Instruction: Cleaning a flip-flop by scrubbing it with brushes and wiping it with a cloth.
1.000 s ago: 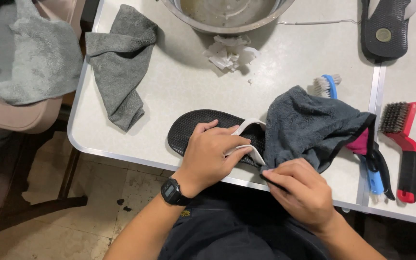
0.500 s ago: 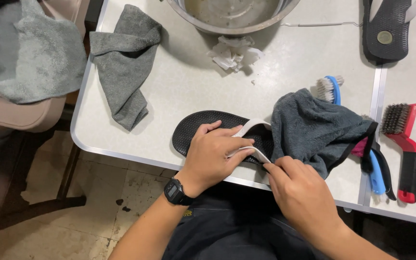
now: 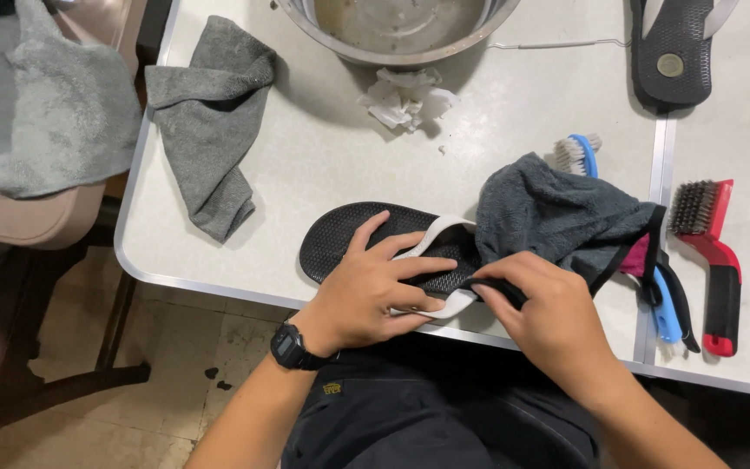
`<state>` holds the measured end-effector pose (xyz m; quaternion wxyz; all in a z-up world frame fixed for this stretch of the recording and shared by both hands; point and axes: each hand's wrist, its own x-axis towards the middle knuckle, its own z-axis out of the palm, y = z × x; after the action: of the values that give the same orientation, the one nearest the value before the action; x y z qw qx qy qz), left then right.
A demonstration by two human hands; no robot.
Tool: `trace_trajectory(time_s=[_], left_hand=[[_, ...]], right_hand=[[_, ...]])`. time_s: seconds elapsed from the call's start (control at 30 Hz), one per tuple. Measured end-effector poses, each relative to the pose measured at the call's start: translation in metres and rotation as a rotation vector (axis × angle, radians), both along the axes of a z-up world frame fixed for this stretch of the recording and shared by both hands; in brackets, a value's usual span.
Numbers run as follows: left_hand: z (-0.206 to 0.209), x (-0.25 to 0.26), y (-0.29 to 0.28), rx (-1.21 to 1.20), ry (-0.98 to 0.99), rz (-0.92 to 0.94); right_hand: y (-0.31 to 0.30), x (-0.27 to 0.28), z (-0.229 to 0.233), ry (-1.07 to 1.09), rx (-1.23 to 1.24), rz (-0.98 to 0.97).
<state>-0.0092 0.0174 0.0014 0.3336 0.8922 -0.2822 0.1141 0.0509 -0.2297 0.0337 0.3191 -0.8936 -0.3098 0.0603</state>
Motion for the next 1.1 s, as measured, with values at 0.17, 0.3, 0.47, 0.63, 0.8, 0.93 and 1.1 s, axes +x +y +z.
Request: trace_trajectory(time_s=[0.17,0.3,0.47,0.63,0.8,0.93,1.1], left_hand=[[0.003,0.004,0.002,0.043,0.042,-0.051],[0.005,0.005,0.002,0.08,0.035,-0.055],[0.005,0.005,0.0,0.107,0.016,-0.072],[0.002,0.005,0.0,0.155,-0.021,-0.078],[0.003,0.005,-0.001,0.109,-0.033,-0.083],[0.001,0.006,0.002,0.106,-0.025,-0.092],[0.003,0.005,0.002,0.089,-0.008,-0.086]], right_hand=[[0.001,0.016,-0.008,0.003,-0.194,0.196],[-0.015,0.024,-0.006,-0.067,-0.513,0.29],[-0.022,0.018,-0.01,-0.044,-0.355,0.191],[-0.002,0.005,-0.015,-0.105,-0.123,0.071],[0.003,0.006,-0.013,-0.034,-0.119,0.098],[-0.009,0.014,-0.014,-0.032,-0.101,0.101],[-0.028,0.025,-0.014,0.018,-0.264,0.317]])
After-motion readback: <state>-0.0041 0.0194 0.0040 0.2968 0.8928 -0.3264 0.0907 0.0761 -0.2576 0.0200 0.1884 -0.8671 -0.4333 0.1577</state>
